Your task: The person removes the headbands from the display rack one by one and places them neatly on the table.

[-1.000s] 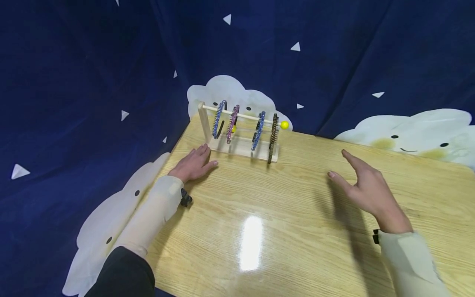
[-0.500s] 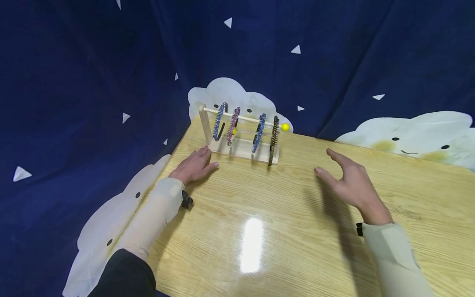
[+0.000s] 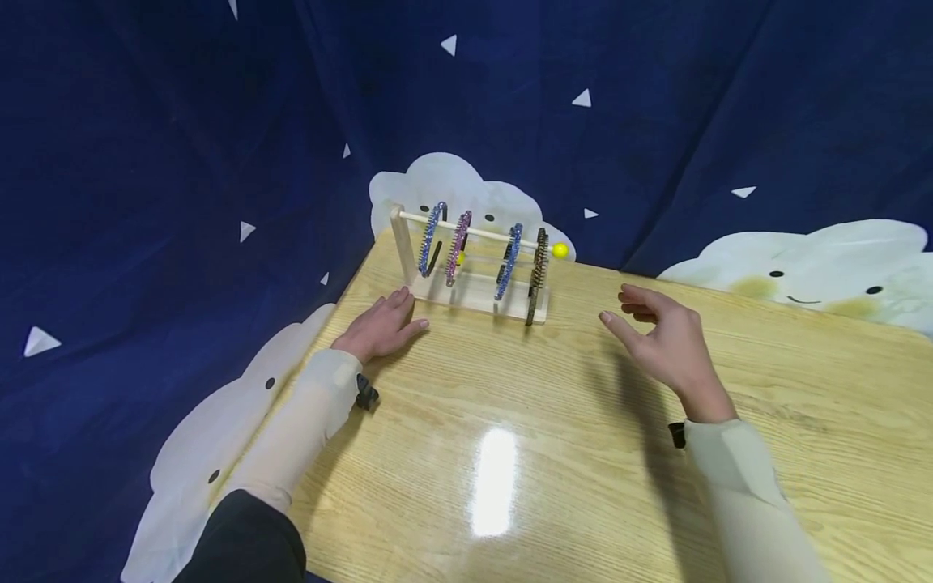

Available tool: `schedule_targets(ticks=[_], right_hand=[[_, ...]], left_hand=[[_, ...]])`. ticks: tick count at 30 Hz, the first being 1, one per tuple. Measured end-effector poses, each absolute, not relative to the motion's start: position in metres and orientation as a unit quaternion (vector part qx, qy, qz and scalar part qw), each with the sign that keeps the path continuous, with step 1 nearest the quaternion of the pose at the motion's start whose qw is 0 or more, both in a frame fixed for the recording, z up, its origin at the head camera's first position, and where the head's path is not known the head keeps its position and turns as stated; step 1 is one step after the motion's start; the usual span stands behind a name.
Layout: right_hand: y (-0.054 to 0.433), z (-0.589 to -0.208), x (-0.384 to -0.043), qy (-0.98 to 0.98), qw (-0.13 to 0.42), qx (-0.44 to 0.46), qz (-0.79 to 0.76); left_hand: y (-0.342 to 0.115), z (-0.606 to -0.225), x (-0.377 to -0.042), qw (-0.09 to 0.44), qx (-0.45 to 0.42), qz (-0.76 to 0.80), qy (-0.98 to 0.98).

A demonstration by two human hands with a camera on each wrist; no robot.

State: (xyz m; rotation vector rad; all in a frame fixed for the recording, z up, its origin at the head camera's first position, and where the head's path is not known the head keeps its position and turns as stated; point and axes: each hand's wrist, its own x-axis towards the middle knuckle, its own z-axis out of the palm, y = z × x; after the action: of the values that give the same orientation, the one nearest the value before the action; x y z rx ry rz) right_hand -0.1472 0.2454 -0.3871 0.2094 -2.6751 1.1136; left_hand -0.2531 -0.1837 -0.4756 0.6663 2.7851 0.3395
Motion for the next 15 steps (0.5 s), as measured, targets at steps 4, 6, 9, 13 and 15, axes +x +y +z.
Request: schedule_targets(ticks=[4,6,9,13,15], right_hand=[[0.239,-0.389,-0.152,-0.904,0.126,0.064,0.403],[0.235,-0.390,-0.154,-0.900,0.124,0.060,0.413],[0.230,-0.391,-0.158,-0.893,0.119,0.054,0.431],[0.224,-0.393,-0.165,-0.885,0.120,0.050,0.446],[0.220,-0.395,-0.169,-0.883,0.122,0.053,0.451]], left_hand=[[-0.183,-0.476,-0.254,0.128,0.232,0.117,0.957],[-0.182,-0.475,-0.254,0.130,0.230,0.116,0.957],[-0.180,-0.473,-0.253,0.135,0.225,0.116,0.958],[-0.179,-0.471,-0.253,0.143,0.220,0.113,0.958],[-0.179,-0.472,-0.254,0.144,0.219,0.112,0.959]])
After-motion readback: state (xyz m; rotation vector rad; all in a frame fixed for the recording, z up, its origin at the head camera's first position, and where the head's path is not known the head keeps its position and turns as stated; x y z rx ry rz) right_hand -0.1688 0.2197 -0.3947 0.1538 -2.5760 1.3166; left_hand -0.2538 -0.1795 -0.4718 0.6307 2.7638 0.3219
